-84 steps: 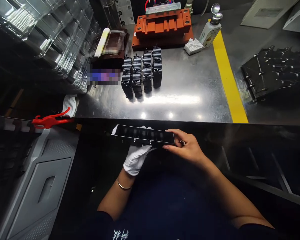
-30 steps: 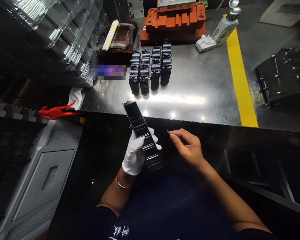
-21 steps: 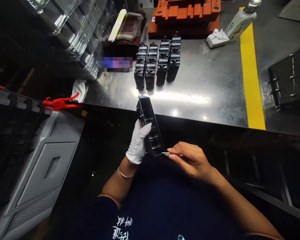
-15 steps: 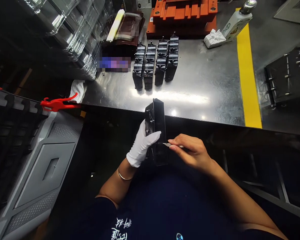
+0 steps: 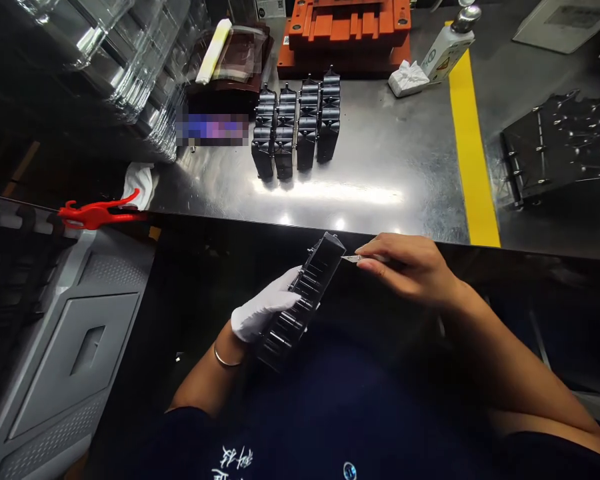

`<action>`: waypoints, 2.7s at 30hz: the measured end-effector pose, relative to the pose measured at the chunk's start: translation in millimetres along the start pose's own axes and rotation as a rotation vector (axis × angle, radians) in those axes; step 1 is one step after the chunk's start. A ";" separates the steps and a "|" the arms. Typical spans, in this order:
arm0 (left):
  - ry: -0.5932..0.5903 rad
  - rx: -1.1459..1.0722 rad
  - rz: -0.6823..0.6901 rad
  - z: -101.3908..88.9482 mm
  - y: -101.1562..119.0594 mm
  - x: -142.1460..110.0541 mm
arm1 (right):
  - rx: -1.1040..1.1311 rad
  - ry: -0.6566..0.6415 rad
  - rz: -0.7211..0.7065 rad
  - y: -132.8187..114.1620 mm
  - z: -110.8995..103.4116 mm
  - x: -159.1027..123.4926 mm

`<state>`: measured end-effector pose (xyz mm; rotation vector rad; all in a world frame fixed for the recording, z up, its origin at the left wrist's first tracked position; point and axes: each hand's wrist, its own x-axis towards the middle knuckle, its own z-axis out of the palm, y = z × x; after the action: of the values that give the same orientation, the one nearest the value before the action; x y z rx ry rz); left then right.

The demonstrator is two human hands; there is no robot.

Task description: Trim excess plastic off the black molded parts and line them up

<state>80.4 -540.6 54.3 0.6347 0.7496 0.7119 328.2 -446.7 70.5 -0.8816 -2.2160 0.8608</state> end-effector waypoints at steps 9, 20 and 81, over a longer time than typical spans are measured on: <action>-0.064 0.120 -0.119 -10.1 1.0 -1.4 | -0.040 -0.380 -0.156 -1.3 -28.1 8.0; -0.382 -0.145 -0.447 -16.2 -18.9 8.9 | 0.170 -0.102 -0.060 8.0 -11.0 13.7; 0.393 0.649 0.451 -6.0 -33.4 30.1 | -0.505 -0.039 -0.315 -13.3 -2.8 -14.0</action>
<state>102.9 -536.2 15.2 1.3033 1.2400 1.0311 333.8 -463.8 78.1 -0.7017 -2.5633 0.1701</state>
